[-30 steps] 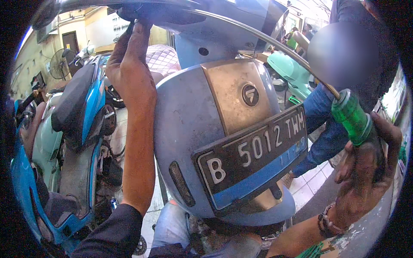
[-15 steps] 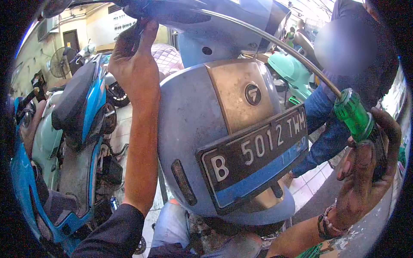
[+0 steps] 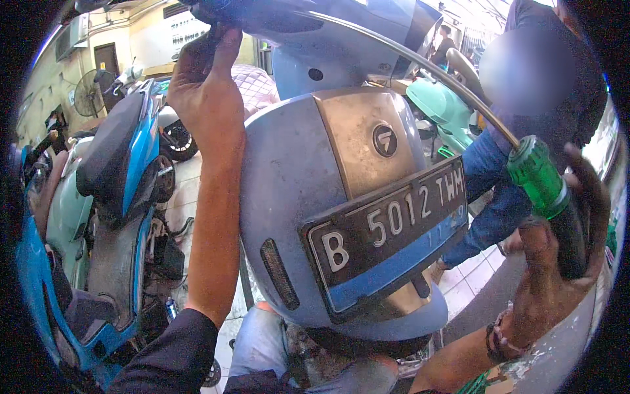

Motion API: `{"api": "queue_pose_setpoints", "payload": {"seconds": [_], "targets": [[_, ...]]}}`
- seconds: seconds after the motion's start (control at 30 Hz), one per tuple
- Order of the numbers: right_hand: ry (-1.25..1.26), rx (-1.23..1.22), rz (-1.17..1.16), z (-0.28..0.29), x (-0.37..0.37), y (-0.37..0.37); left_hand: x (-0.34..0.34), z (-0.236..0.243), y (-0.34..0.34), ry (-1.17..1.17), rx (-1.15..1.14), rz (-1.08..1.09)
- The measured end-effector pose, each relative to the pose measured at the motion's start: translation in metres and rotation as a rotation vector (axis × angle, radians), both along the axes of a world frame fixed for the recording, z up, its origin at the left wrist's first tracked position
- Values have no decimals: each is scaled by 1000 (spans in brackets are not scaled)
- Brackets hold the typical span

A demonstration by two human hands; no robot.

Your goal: The person unfastens screws on the scooter handlebar assembly using a screwdriver and removes the throttle switch unit by hand. Then, the person holds and turns the detached part with both hands.

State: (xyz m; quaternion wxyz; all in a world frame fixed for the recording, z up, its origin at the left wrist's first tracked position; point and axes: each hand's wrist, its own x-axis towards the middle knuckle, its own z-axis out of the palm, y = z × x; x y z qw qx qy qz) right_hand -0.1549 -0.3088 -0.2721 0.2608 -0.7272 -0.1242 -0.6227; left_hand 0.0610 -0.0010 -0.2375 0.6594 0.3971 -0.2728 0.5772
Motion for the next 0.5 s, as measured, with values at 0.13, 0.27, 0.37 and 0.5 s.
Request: {"api": "queue_pose_setpoints", "payload": {"seconds": [0.13,0.27,0.37,0.5], "targets": [[328,352,528,9,-6,3,-2,-4,4,42,36,20],[-241,25,-75,-5,34,8,-4,-2,1,39,35,14],[-213,-16,48,-6,35,-2,0,-3,0,35,23,-43],[171,305,559,2,10,11,1,-4,2,42,13,31]]}}
